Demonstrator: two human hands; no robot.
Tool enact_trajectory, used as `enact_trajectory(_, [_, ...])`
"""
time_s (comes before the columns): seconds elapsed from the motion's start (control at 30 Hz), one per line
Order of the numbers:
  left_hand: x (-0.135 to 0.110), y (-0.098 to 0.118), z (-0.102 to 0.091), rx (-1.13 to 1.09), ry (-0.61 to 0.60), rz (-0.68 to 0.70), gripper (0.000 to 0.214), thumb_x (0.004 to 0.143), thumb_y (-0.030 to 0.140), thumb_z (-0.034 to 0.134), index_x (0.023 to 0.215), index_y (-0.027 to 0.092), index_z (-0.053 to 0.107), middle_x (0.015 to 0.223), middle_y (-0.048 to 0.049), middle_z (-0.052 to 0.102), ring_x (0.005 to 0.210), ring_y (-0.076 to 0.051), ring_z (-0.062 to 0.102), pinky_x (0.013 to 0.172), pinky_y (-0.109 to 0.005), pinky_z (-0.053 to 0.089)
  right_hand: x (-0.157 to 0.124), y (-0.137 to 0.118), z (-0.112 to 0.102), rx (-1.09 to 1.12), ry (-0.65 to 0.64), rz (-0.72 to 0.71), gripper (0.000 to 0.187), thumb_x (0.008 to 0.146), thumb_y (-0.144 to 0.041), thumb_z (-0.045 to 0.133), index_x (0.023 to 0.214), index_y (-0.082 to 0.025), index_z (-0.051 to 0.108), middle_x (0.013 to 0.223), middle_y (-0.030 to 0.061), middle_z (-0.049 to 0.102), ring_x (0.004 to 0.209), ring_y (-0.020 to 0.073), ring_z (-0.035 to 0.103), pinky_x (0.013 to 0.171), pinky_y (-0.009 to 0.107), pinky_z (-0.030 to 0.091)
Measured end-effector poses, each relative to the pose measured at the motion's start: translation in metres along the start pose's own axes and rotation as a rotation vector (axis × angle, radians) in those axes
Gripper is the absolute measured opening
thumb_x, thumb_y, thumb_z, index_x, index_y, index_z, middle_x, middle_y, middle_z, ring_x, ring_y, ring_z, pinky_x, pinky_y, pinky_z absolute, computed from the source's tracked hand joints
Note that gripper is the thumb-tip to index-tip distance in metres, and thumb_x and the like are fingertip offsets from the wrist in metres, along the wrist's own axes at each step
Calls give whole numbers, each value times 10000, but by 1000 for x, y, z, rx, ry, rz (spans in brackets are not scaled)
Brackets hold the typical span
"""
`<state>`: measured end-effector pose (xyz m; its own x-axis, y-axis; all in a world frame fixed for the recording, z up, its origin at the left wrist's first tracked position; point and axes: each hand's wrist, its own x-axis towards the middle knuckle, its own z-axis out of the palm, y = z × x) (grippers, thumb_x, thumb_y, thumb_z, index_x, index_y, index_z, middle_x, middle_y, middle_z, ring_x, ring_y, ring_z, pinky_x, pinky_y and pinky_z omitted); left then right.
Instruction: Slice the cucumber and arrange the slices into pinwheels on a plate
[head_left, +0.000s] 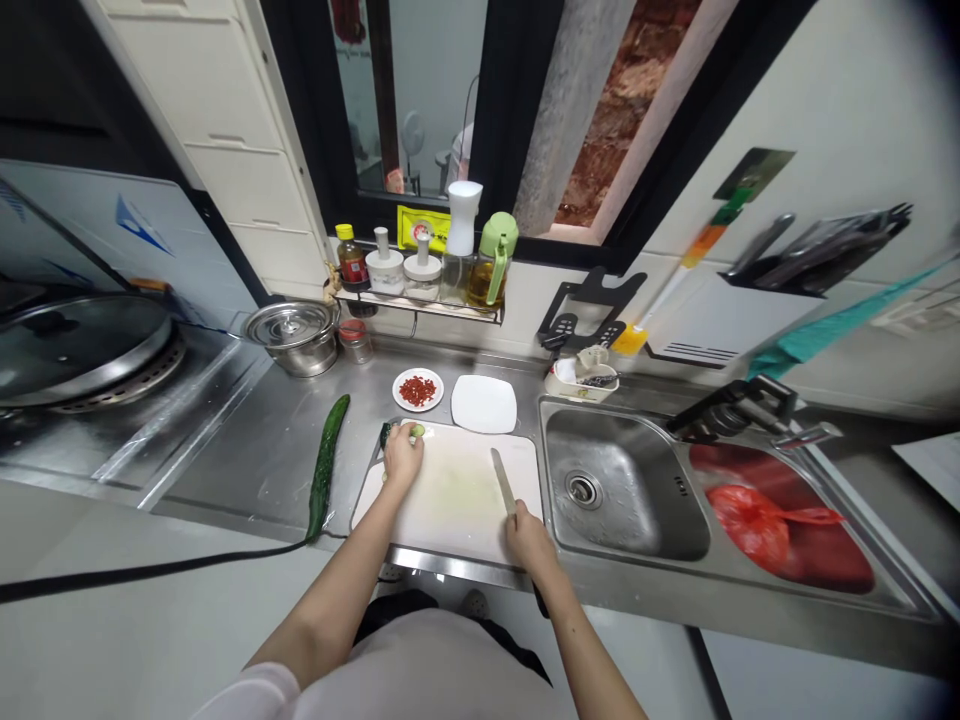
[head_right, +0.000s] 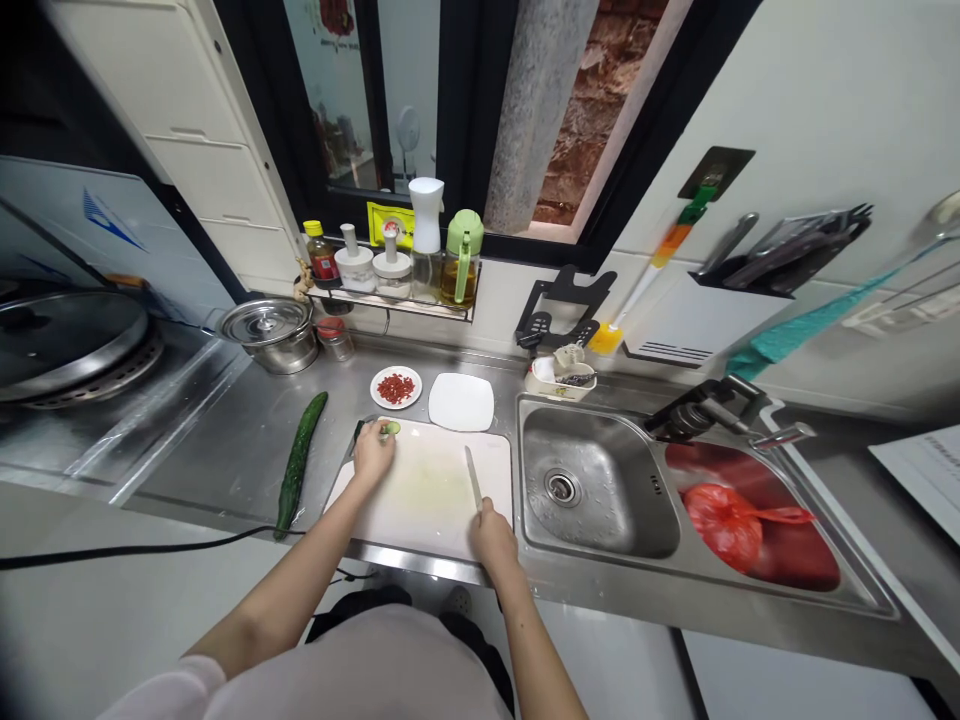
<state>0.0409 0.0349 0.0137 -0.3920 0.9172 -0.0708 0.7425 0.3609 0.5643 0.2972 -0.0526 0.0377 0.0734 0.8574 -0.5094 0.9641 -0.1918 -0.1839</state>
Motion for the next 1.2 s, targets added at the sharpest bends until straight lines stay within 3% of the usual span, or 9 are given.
enact_trajectory(0.17, [25, 13, 10, 162, -98, -13, 474, 824, 240, 531, 1294, 178, 532, 1245, -154, 521, 1149, -277, 495, 941, -342, 396, -2, -2, -1, 7, -10, 5, 315, 931, -208, 297, 1179, -168, 486, 1020, 141, 684, 937, 232, 645, 697, 291, 391])
enact_trajectory(0.37, [44, 18, 15, 364, -230, 38, 386, 857, 200, 467, 1221, 114, 563, 1257, -207, 507, 1170, -299, 456, 912, -348, 401, -5, -5, -5, 21, -27, 7, 296, 934, -190, 296, 1159, -160, 485, 1014, 144, 688, 925, 229, 648, 693, 287, 382])
enact_trajectory(0.67, [52, 19, 9, 421, -257, 96, 370, 871, 119, 404, 1208, 112, 555, 1239, -201, 540, 1155, -269, 482, 924, -361, 410, -3, -3, -3, 12, -18, 0, 288, 934, -183, 295, 1152, -156, 481, 1011, 144, 691, 932, 222, 648, 693, 282, 376])
enact_trajectory(0.83, [50, 25, 0, 398, -252, 117, 395, 872, 104, 395, 1235, 131, 547, 1195, -195, 597, 1117, -258, 545, 900, -365, 427, -3, -3, -2, 15, -15, 5, 301, 936, -187, 298, 1171, -160, 484, 1023, 145, 687, 933, 220, 648, 710, 284, 384])
enact_trajectory(1.0, [39, 35, -6, 339, -281, 97, 276, 841, 175, 485, 1050, 189, 664, 1054, -140, 685, 983, -240, 629, 821, -330, 447, -4, -6, -5, 14, -26, 7, 308, 932, -186, 305, 1185, -162, 477, 1022, 143, 688, 951, 227, 644, 710, 286, 386])
enact_trajectory(1.2, [1, 31, 15, -59, -331, -17, 173, 791, 240, 586, 937, 211, 673, 901, -37, 712, 798, -159, 643, 703, -235, 432, -6, -7, -6, 13, -22, 14, 281, 937, -191, 315, 1163, -171, 481, 998, 141, 688, 923, 222, 651, 692, 281, 383])
